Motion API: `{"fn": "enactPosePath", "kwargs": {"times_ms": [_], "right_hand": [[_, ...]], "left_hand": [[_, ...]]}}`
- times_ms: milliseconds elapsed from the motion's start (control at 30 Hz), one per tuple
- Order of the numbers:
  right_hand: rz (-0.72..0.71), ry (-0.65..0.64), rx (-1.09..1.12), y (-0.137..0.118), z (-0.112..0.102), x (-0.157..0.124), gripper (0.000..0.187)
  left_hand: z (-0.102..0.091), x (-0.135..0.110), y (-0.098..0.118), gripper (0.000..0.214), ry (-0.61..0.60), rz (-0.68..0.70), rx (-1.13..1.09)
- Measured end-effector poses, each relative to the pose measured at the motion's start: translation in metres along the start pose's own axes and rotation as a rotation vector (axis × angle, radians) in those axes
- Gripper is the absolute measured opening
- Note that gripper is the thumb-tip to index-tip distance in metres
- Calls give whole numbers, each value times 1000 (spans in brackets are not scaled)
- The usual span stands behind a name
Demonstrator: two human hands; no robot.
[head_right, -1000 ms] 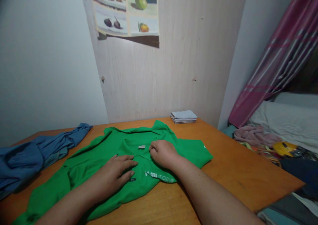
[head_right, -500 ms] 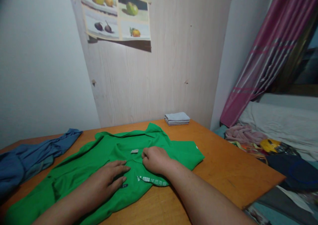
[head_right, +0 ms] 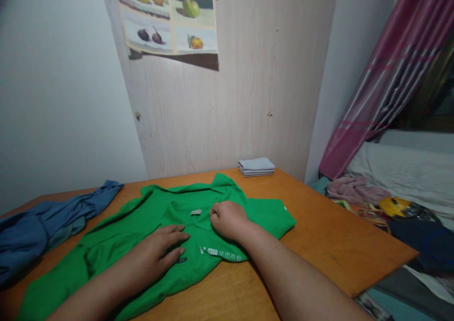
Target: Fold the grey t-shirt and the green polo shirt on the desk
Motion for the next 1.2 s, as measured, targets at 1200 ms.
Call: {"fn": "enactPosePath", "kwargs": {"times_ms": [1200], "right_hand": [[-112, -31, 73, -11, 5, -5, 28]], "left_hand": [[-3, 0, 3, 38, 1, -11, -9]]}}
Point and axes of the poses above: each hand's wrist, its own x-axis towards the middle knuckle, its own z-axis out of the palm, y = z × x, the point moved 4 cm from there along x, towards the middle knuckle, and after that the axes turned 9 degrees about x, right-handed, at the moved point
